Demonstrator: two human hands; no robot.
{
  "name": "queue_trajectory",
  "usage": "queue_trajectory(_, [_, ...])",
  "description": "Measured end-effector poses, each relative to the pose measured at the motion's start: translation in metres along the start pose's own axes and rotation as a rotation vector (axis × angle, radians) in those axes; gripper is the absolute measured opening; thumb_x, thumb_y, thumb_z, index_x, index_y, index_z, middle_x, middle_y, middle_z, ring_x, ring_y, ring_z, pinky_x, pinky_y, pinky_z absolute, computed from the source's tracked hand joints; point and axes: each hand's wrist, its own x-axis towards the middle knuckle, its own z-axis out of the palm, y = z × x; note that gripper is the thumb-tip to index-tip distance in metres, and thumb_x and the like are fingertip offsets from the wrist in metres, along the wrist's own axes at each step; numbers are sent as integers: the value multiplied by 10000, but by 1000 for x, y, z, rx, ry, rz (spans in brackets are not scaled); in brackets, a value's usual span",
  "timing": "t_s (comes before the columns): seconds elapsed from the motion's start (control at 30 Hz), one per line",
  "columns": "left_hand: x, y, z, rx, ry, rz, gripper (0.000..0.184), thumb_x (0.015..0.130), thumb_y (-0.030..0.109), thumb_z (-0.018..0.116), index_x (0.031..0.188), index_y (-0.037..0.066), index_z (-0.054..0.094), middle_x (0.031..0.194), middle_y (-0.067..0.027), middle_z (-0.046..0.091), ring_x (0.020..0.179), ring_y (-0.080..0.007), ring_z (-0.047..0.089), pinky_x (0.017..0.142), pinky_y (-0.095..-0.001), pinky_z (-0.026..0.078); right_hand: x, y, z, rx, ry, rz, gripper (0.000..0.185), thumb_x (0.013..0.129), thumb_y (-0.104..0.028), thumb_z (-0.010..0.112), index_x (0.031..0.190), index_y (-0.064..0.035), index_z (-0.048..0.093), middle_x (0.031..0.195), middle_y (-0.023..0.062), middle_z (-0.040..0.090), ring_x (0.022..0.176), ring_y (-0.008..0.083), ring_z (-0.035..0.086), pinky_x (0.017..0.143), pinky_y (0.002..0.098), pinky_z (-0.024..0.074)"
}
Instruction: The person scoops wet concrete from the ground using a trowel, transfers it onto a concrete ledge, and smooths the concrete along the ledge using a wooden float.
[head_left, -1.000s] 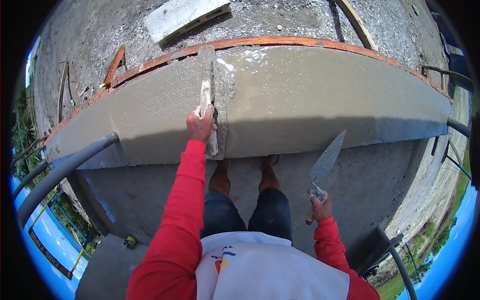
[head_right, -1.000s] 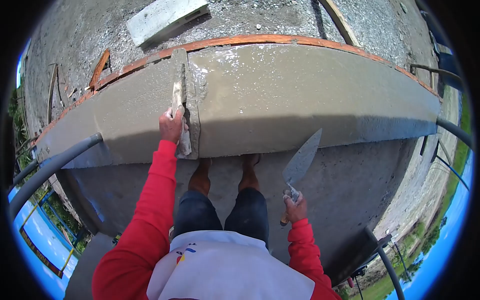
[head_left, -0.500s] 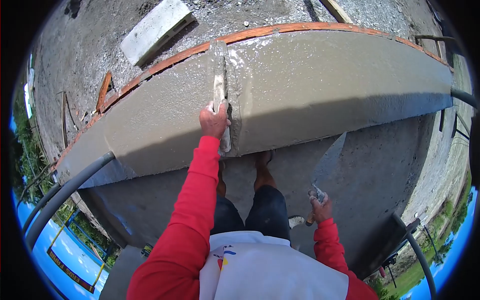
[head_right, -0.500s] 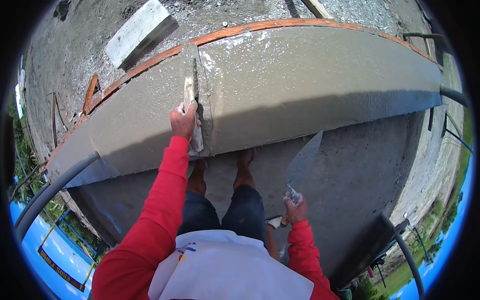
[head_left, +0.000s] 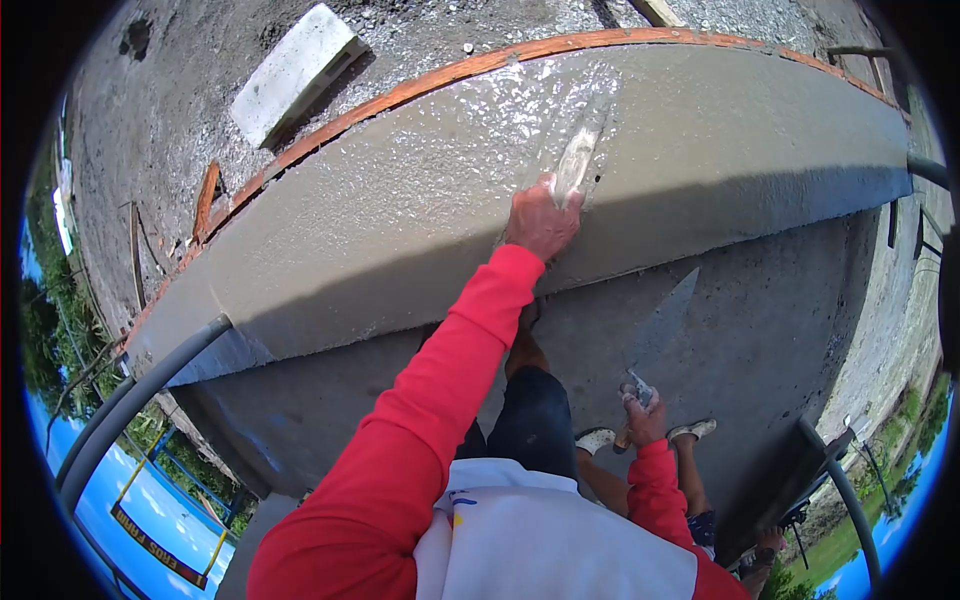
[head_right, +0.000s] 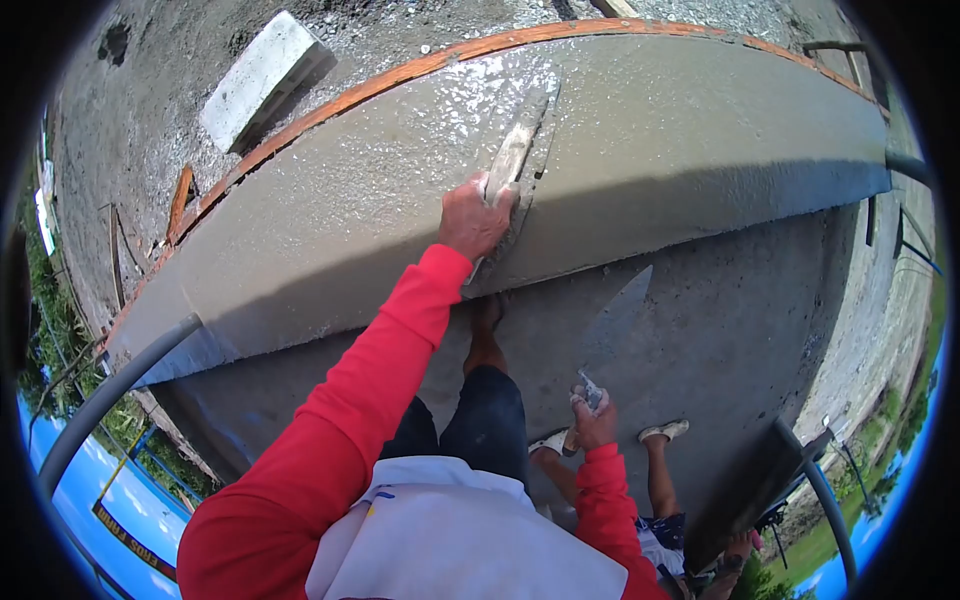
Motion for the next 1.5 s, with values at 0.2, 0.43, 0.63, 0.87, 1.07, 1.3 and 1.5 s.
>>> queue_trajectory(0.2, [-5,20,-3,-6,-176,-219,382,783,282,618,1007,-18,543,721,-264,610,742,-429,614,689,-478,493,6,-8,-12,-73,-2,-12,193,778,-159,626,885,-2,602,781,21,615,704,94,554,651,249,451])
queue_trajectory(0.43, [-19,-104,-63,36,209,-298,343,780,287,638,926,-20,590,678,-227,616,619,-391,608,612,-437,490,6,-25,-1,-26,-56,9,200,794,-136,617,937,2,587,842,27,614,736,87,557,665,236,451])
queue_trajectory(0.63, [-48,-197,-190,-511,433,-591,228,866,228,583,821,13,524,559,-52,520,404,-145,502,370,-282,394,2,-45,9,-80,-55,17,187,789,-102,616,942,2,586,848,31,621,745,86,565,676,232,453])
queue_trajectory(0.87, [-50,-177,-166,-802,505,-645,242,886,258,542,792,37,509,580,-60,510,422,-153,487,388,-296,412,3,-23,12,36,1,20,216,778,-104,623,961,7,588,850,36,631,751,93,580,687,237,460])
queue_trajectory(1.07, [-20,-65,-67,-683,269,-586,234,876,232,534,808,8,537,569,-50,506,423,-144,501,392,-288,401,-5,-23,-5,12,28,62,210,778,-106,617,952,8,593,854,43,636,756,104,587,686,246,462])
queue_trajectory(1.3, [-5,80,50,-284,-120,-304,376,766,265,642,965,-49,582,846,-258,623,839,-406,611,748,-434,484,-4,4,-31,49,73,54,195,794,-106,597,948,15,594,875,48,635,782,114,588,713,249,460])
queue_trajectory(1.5, [6,102,86,-303,-59,-432,377,756,222,664,993,-50,557,827,-271,619,820,-404,620,739,-442,488,-12,-29,-49,-9,76,66,238,812,-115,572,1008,19,585,925,53,630,820,127,567,757,248,431])
